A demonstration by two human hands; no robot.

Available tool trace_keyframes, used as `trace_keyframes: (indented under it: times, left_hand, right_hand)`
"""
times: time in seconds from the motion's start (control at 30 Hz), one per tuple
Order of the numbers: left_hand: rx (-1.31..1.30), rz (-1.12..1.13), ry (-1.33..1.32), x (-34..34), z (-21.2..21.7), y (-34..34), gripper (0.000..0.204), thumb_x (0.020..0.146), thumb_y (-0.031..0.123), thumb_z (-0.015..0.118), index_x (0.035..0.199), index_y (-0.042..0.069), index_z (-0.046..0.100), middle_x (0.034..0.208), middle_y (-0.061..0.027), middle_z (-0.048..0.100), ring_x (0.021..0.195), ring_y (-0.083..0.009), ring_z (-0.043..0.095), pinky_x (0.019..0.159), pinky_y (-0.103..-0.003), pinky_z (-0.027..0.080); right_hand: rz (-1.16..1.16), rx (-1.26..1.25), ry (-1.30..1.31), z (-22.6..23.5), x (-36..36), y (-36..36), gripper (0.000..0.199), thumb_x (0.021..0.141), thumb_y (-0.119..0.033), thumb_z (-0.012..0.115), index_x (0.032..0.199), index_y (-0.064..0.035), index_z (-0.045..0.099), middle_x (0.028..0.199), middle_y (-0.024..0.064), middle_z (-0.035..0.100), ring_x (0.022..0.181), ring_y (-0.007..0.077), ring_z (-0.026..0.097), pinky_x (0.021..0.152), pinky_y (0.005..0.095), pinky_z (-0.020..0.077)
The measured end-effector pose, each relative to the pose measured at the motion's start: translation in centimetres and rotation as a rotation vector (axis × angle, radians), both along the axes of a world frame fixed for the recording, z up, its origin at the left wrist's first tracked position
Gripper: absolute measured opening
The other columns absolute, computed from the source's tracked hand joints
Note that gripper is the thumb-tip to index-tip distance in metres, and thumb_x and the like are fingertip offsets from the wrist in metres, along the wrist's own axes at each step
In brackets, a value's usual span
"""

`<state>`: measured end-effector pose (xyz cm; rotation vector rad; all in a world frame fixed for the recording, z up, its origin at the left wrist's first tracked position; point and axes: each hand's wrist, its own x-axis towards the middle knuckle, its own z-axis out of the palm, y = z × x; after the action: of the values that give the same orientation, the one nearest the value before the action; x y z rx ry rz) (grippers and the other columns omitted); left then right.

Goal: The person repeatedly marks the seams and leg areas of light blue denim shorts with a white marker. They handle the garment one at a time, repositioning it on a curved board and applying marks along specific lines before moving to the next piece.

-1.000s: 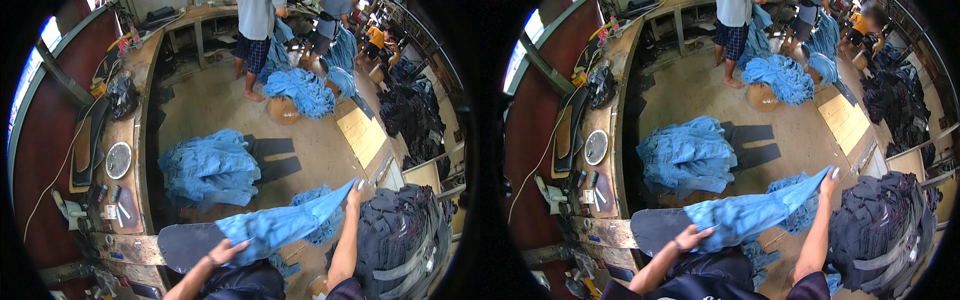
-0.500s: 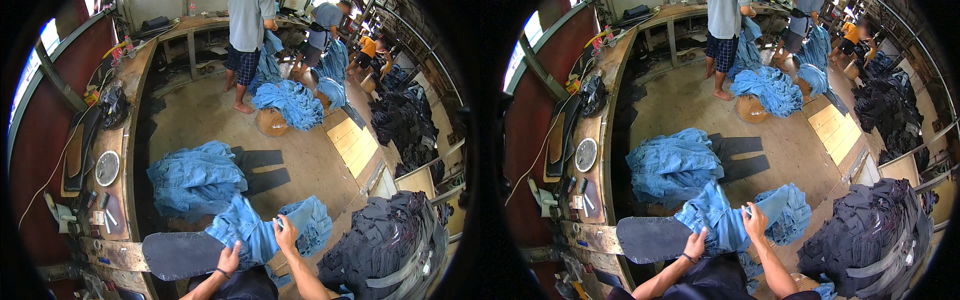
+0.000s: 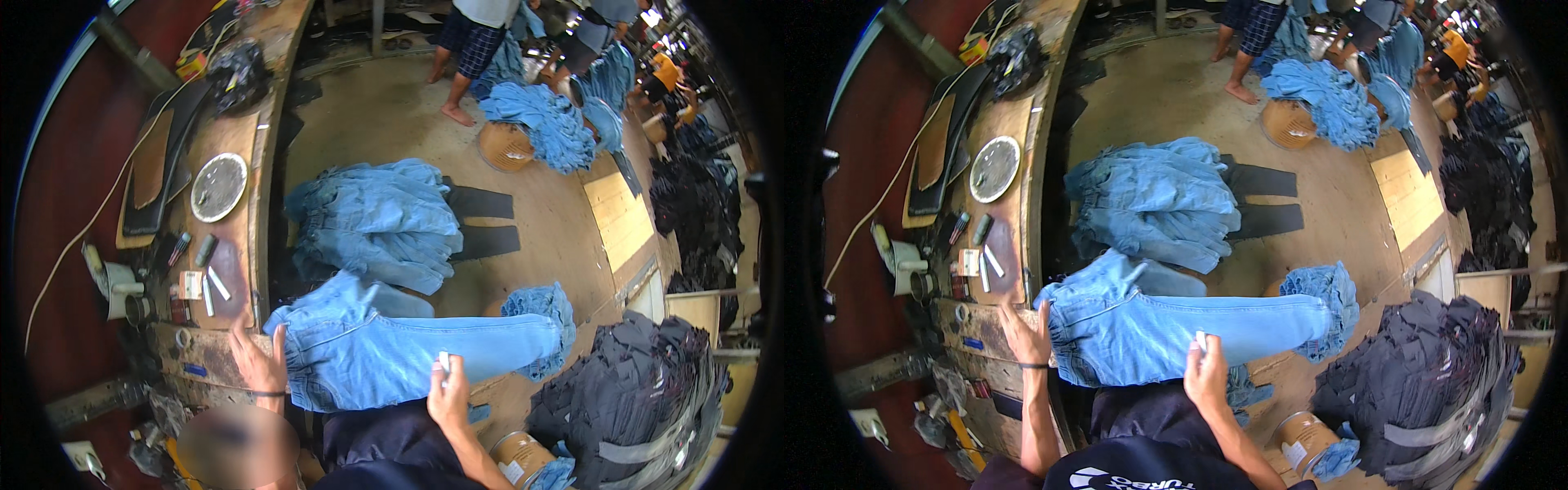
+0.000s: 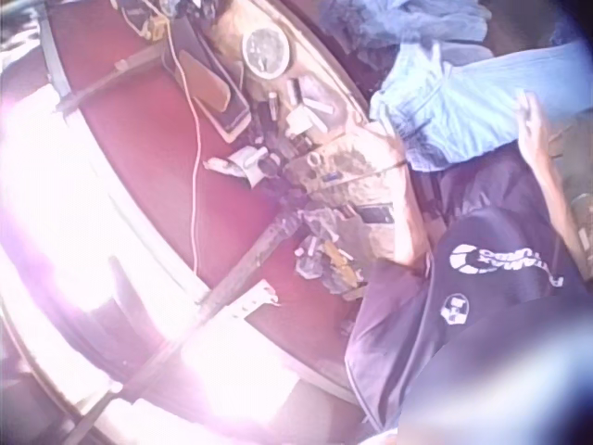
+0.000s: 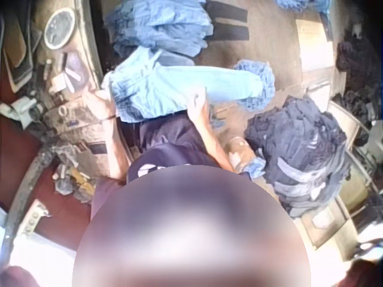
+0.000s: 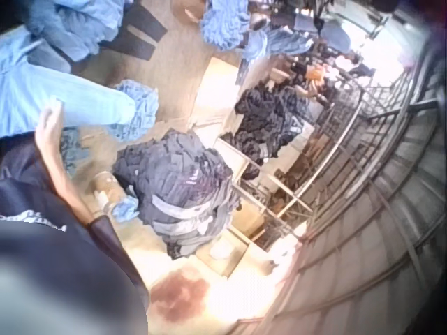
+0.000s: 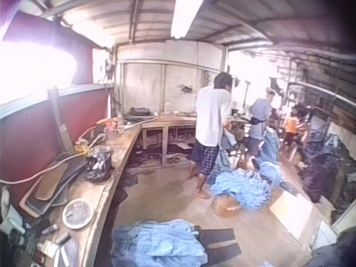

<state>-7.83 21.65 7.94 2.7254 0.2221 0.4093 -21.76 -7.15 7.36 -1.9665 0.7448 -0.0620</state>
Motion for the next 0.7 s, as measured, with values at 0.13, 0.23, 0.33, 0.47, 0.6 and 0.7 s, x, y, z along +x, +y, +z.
trace_keyframes:
  times: [0.13, 0.23, 0.33, 0.47, 0.6, 0.7]
  left_hand:
    - [-0.582, -0.38, 0.013, 3.6, 0.3, -9.9, 0.043, 0.088, 0.019, 0.086, 0.123, 0.001, 0.069, 0.107, -0.0173, 0.072, 0.104, -0.0349, 0.069, 0.095, -0.045, 0.054]
    - [-0.296, -0.86, 0.478, 4.5, -2.0, -15.3, 0.055, 0.101, 0.056, 0.065, 0.104, 0.001, 0.074, 0.107, -0.0243, 0.075, 0.101, -0.0379, 0.073, 0.087, -0.045, 0.058]
    - [-0.042, -0.801, 0.744, 5.5, -4.1, -16.7, 0.073, 0.103, 0.069, 0.051, 0.087, 0.002, 0.076, 0.092, -0.0245, 0.076, 0.091, -0.0406, 0.076, 0.081, -0.048, 0.06]
    - [-0.08, -0.905, 0.53, 9.2, -5.9, -18.1, 0.07, 0.104, 0.063, 0.053, 0.079, 0.002, 0.079, 0.081, -0.024, 0.076, 0.081, -0.0422, 0.076, 0.075, -0.05, 0.061]
    - [-0.053, -0.992, 0.54, 10.7, -7.2, -19.1, 0.067, 0.104, 0.06, 0.054, 0.084, 0.003, 0.081, 0.084, -0.0243, 0.077, 0.083, -0.0419, 0.076, 0.076, -0.05, 0.061]
    - [-0.044, -0.982, 0.532, 10.6, -8.0, -19.1, 0.065, 0.104, 0.059, 0.054, 0.085, 0.004, 0.082, 0.085, -0.0241, 0.077, 0.084, -0.0418, 0.077, 0.077, -0.05, 0.061]
  right_hand:
    - [0.204, -0.231, -0.087, 0.5, -0.4, -1.2, 0.033, 0.103, -0.006, 0.065, 0.135, 0.0032, 0.066, 0.107, 0.0225, 0.074, 0.09, 0.0358, 0.075, 0.075, 0.0416, 0.0586]
    - [0.307, -0.273, -0.13, -0.2, -1.6, 1.2, 0.035, 0.102, -0.004, 0.066, 0.135, 0.0044, 0.065, 0.113, 0.0248, 0.076, 0.096, 0.036, 0.078, 0.082, 0.0426, 0.0613]
    - [0.42, -0.439, -0.251, -0.8, -2.4, 3.2, 0.039, 0.097, -0.001, 0.068, 0.135, 0.0055, 0.064, 0.105, 0.0218, 0.078, 0.085, 0.0339, 0.078, 0.074, 0.0406, 0.0627]
    - [0.516, -0.544, -0.316, -2.1, -0.9, 3.3, 0.034, 0.094, 0.0, 0.072, 0.128, 0.0053, 0.069, 0.091, 0.0165, 0.076, 0.07, 0.0288, 0.074, 0.063, 0.0389, 0.0595]
    - [0.518, -0.563, -0.271, -3.0, 1.1, 3.0, 0.035, 0.09, 0.004, 0.071, 0.125, 0.0063, 0.07, 0.086, 0.0146, 0.074, 0.066, 0.0287, 0.072, 0.059, 0.039, 0.0581]
    - [0.462, -0.59, -0.437, -3.5, 2.5, 3.2, 0.035, 0.09, 0.005, 0.071, 0.125, 0.0064, 0.071, 0.086, 0.0147, 0.074, 0.066, 0.0287, 0.072, 0.06, 0.0389, 0.0581]
